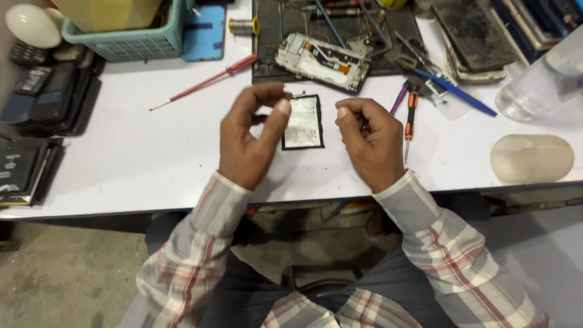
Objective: The person removes a battery from a disassembled smartphone using a screwdriver and a spray can. They then place a new battery into the phone and wipe it with a cloth.
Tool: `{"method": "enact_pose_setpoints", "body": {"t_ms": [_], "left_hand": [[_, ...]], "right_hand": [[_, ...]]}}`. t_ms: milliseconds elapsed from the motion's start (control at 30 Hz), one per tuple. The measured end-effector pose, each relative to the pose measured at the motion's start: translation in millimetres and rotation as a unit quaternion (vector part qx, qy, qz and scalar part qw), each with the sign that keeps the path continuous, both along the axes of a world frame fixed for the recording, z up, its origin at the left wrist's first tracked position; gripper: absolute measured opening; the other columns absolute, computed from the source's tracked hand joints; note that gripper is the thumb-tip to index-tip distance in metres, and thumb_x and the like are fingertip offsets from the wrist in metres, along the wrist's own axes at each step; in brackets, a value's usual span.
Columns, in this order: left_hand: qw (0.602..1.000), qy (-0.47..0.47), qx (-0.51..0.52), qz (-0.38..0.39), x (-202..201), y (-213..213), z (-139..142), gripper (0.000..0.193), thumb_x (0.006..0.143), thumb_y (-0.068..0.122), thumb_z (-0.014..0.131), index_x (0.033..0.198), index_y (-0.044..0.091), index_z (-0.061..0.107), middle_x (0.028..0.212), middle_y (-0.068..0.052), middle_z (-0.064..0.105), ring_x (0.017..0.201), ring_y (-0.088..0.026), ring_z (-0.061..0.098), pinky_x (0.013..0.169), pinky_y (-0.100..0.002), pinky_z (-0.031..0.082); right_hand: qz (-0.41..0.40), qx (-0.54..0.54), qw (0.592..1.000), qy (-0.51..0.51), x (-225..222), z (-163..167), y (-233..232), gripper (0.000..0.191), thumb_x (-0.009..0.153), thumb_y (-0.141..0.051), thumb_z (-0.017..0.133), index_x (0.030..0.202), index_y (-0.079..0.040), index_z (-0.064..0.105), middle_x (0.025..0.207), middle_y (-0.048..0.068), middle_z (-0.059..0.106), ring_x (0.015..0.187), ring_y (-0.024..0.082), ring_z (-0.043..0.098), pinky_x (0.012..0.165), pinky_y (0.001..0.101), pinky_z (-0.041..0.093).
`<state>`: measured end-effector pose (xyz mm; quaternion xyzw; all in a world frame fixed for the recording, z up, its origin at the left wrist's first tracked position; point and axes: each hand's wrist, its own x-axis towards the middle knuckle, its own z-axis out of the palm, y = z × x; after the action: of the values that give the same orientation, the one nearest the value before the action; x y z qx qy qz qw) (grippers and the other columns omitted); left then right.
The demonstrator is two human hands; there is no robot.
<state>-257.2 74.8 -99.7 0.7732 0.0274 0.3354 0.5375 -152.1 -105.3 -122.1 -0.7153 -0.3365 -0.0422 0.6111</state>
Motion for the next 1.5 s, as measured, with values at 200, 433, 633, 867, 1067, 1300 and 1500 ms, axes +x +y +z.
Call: {"method": "enact_pose_setpoints", "body": {"t_ms": [200,433,633,867,1067,1300,1500], "left_hand": [[0.999,-0.015,-0.017,-0.033,-21.0,-21.5,20.1,0.039,0.099,0.023,0.069,0.131,0.002,0.061,0.124,-0.010,0.072,0.118,-0.019,0.069,0.097,-0.032,0.056],[0.998,-0.031,-0.016,-0.044,-57.8,-41.3,25.5,0.041,0.098,0.021,0.071,0.133,0.002,0.060,0.128,-0.010,0.071,0.123,-0.020,0.067,0.102,-0.034,0.055],[0.981,0.115,-0.057,0.145,-41.2,-29.1,12.5,0.036,0.090,0.024,0.071,0.118,0.002,0.068,0.100,-0.010,0.077,0.088,-0.020,0.072,0.075,-0.032,0.059],[0.920,0.256,-0.280,0.092,23.0,2.3,-15.4,0.039,0.083,0.022,0.067,0.107,-0.008,0.061,0.075,-0.015,0.068,0.057,-0.020,0.068,0.048,-0.032,0.054],[0.899,0.262,-0.350,0.034,24.2,9.4,-24.8,0.035,0.087,0.019,0.066,0.102,-0.012,0.065,0.062,-0.014,0.064,0.043,-0.020,0.057,0.039,-0.033,0.049],[0.971,0.065,-0.192,0.129,-15.7,-2.5,-22.1,0.043,0.082,0.020,0.081,0.112,-0.005,0.064,0.085,-0.008,0.066,0.069,-0.013,0.062,0.057,-0.024,0.051],[0.946,0.078,-0.313,0.029,-101.2,-9.8,1.3,0.030,0.086,0.020,0.076,0.106,0.000,0.067,0.088,-0.004,0.073,0.072,-0.009,0.069,0.059,-0.022,0.055]], "right_hand": [[0.002,0.003,1.000,-0.014,-17.5,19.6,-8.1,0.024,0.102,-0.014,0.067,0.122,0.000,0.067,0.103,0.004,0.071,0.085,0.005,0.063,0.068,0.0203,0.051],[0.059,-0.023,0.991,-0.115,-41.9,40.0,-20.6,0.030,0.099,-0.011,0.068,0.126,0.002,0.065,0.120,0.011,0.070,0.107,0.015,0.069,0.080,0.0251,0.058],[-0.025,-0.162,0.978,-0.126,-3.1,34.6,12.4,0.030,0.090,-0.018,0.075,0.111,0.003,0.071,0.095,0.010,0.073,0.079,0.018,0.070,0.066,0.0275,0.054],[0.039,-0.131,0.954,0.266,24.1,24.3,39.6,0.033,0.091,-0.023,0.075,0.094,0.009,0.070,0.062,0.007,0.056,0.045,0.015,0.048,0.038,0.0300,0.034],[0.085,-0.110,0.926,0.352,16.7,25.9,40.3,0.025,0.091,-0.021,0.077,0.092,0.002,0.068,0.067,0.000,0.053,0.045,0.006,0.044,0.036,0.0249,0.031],[0.149,-0.034,0.953,0.262,-25.9,37.2,27.5,0.019,0.094,-0.020,0.070,0.100,-0.002,0.069,0.077,-0.003,0.063,0.057,0.003,0.050,0.046,0.0208,0.038],[0.205,-0.034,0.952,0.225,-90.3,46.0,10.0,0.024,0.096,-0.025,0.068,0.107,-0.003,0.070,0.080,-0.002,0.067,0.061,0.003,0.053,0.052,0.0188,0.040]]}}
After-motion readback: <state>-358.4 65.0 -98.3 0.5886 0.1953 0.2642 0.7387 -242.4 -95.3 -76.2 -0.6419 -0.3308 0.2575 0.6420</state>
